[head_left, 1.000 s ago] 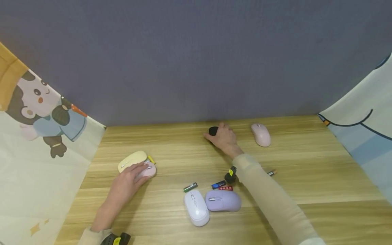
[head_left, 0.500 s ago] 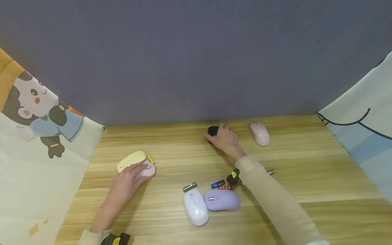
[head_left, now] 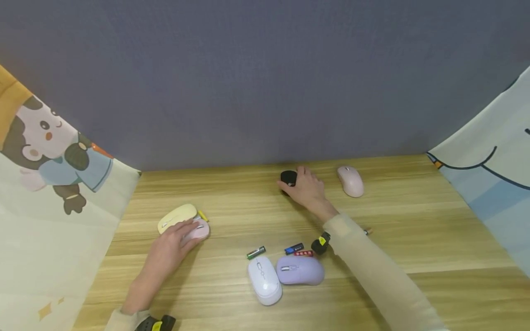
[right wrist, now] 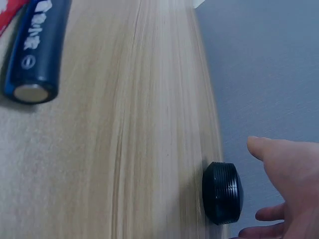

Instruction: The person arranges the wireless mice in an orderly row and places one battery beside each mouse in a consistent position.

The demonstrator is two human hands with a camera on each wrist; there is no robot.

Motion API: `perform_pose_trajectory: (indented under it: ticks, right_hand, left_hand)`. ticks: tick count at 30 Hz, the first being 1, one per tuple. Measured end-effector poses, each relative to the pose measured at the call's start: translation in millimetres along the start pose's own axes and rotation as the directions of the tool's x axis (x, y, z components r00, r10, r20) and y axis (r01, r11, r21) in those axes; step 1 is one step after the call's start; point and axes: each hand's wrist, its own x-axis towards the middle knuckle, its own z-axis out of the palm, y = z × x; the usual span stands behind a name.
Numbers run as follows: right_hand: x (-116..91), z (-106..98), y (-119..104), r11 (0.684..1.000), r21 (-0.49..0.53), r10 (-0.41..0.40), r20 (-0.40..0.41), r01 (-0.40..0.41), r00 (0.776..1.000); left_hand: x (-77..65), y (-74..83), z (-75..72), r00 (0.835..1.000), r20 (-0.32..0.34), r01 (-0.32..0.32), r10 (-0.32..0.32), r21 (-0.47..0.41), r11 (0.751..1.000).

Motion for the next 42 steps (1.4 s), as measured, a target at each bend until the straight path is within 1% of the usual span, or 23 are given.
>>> perform_pose_trajectory:
  ticks: [4, 9, 12, 22, 31, 35, 40, 42]
  right_hand:
    - [-2.5, -1.4, 5.1, 1.0, 0.008, -0.018, -0.01, 0.018, 1.0]
    - [-7.9, -3.2, 9.2, 0.998, 0.01, -0.054, -0.033, 0.054, 0.998]
    - [-12.9, -5.2, 11.1, 0.997, 0.029, -0.075, -0.053, 0.077, 0.996]
    - [-27.0, -10.8, 16.9, 0.991, 0.078, -0.103, -0.089, 0.11, 0.991]
    - [-37.1, -13.5, 21.5, 0.981, 0.058, -0.177, -0.097, 0.183, 0.979]
    - [-40.7, -12.6, 24.2, 0.973, 0.047, -0.22, -0.123, 0.227, 0.968]
    - [-47.0, -11.6, 27.4, 0.96, 0.074, -0.255, -0.159, 0.27, 0.954]
    - [-50.4, -12.1, 28.1, 0.955, 0.09, -0.267, -0.161, 0.283, 0.95]
  left_hand:
    - [0.0, 0.6, -0.6, 1.0, 0.001, -0.001, 0.001, 0.004, 1.0]
    - [-0.4, -0.5, -2.3, 1.0, 0.011, 0.019, -0.019, -0.006, 1.0]
    - [-0.9, -1.8, -2.5, 0.999, 0.017, 0.027, -0.027, -0.007, 1.0]
    - [-0.2, -4.6, -0.4, 1.0, 0.002, 0.018, -0.018, -0.006, 1.0]
    - [-0.2, -5.1, 0.1, 1.0, 0.0, 0.011, -0.011, 0.006, 1.0]
    - [-0.8, -4.6, -0.1, 1.0, 0.003, 0.013, -0.013, 0.006, 1.0]
    - [-1.9, -3.9, -0.7, 1.0, 0.013, 0.02, -0.02, 0.0, 1.0]
    - [-2.0, -3.7, -1.0, 1.0, 0.015, 0.022, -0.022, -0.002, 1.0]
